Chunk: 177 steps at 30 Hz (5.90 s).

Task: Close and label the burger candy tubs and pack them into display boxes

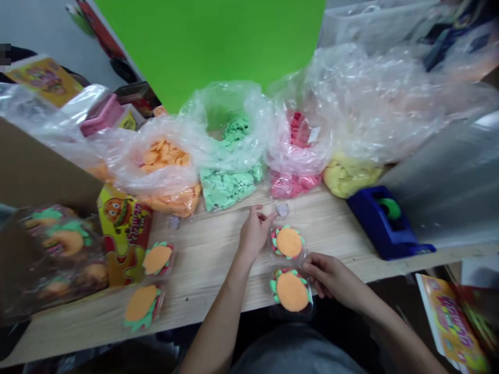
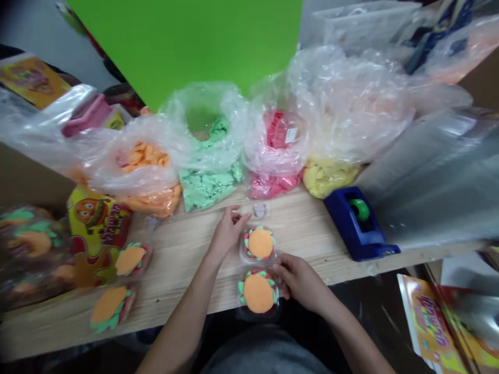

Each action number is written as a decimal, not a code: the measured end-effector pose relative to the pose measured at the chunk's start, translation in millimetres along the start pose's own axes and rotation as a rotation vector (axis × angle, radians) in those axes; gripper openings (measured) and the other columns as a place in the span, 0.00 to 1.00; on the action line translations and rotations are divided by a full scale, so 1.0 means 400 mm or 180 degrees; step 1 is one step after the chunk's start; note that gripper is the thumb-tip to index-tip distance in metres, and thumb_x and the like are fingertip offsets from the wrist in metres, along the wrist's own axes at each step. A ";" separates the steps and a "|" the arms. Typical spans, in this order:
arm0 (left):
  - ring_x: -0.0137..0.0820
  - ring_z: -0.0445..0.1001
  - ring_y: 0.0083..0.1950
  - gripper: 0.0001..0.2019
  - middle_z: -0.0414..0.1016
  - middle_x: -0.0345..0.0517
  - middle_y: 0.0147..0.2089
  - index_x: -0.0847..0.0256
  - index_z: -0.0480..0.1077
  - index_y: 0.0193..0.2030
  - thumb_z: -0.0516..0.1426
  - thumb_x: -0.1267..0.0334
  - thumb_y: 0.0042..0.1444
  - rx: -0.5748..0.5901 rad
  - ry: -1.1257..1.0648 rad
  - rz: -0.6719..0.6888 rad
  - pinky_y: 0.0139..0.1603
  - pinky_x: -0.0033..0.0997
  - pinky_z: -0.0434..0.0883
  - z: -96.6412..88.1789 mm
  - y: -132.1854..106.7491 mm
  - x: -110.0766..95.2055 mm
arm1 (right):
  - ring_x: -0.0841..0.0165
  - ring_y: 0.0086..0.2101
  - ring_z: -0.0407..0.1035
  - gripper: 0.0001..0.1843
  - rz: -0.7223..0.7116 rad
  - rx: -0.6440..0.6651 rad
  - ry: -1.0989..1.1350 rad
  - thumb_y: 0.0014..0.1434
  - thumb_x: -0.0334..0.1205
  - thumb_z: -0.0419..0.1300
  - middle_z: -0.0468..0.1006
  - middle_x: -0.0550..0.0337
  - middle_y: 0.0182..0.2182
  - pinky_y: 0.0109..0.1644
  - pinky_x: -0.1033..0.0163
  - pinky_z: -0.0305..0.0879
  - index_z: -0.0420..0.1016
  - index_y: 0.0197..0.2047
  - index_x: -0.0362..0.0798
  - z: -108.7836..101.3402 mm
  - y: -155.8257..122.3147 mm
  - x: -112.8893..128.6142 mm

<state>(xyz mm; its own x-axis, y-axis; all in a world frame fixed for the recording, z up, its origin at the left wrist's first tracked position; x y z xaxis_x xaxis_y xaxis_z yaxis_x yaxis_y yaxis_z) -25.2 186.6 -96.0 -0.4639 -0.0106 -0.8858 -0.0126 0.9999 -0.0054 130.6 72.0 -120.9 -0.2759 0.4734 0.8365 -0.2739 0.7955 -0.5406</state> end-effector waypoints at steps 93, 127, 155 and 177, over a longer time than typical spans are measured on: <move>0.37 0.67 0.55 0.21 0.69 0.49 0.54 0.59 0.62 0.59 0.50 0.64 0.58 0.0675 -0.0581 -0.1250 0.53 0.36 0.66 0.086 -0.250 0.013 | 0.57 0.63 0.42 0.21 -0.1864 -0.1296 -0.0562 0.58 0.28 0.55 0.35 0.66 0.67 0.62 0.48 0.53 0.69 0.52 0.59 -0.056 -0.098 0.006; 0.24 0.69 0.30 0.07 0.71 0.35 0.28 0.57 0.71 0.33 0.60 0.57 0.51 0.0015 -0.1749 -0.1569 0.34 0.21 0.67 -0.076 -0.328 -0.146 | 0.73 0.47 0.64 0.18 -0.1165 -0.0837 0.1828 0.63 0.35 0.51 0.70 0.64 0.43 0.51 0.69 0.62 0.68 0.53 0.65 -0.006 -0.183 0.078; 0.32 0.67 0.44 0.11 0.66 0.43 0.40 0.52 0.72 0.47 0.52 0.62 0.60 0.2514 -0.0709 -0.1485 0.45 0.29 0.61 -0.021 -0.526 0.023 | 0.72 0.36 0.67 0.09 -0.0262 0.0122 0.1303 0.59 0.38 0.57 0.69 0.61 0.33 0.43 0.68 0.62 0.79 0.38 0.53 0.091 -0.215 -0.118; 0.31 0.68 0.43 0.11 0.68 0.42 0.39 0.54 0.73 0.46 0.51 0.61 0.60 0.2501 -0.0489 -0.1497 0.45 0.27 0.62 0.001 -0.515 0.010 | 0.67 0.38 0.68 0.13 -0.0315 0.0336 0.0978 0.61 0.41 0.54 0.73 0.57 0.34 0.44 0.62 0.62 0.78 0.43 0.51 0.085 -0.213 -0.122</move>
<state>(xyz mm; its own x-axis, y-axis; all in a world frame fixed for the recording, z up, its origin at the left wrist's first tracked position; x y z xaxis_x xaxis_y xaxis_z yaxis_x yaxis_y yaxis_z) -24.0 -19.5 -98.9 -0.4401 -0.4714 -0.7642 0.4603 0.6123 -0.6428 135.8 -31.7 -118.6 0.0429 0.5004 0.8647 -0.3840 0.8073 -0.4482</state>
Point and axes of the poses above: each hand's wrist, its own y-axis towards the middle knuckle, its own z-axis out of the palm, x = y × z, the point moved 7 cm from there along y, towards the middle knuckle
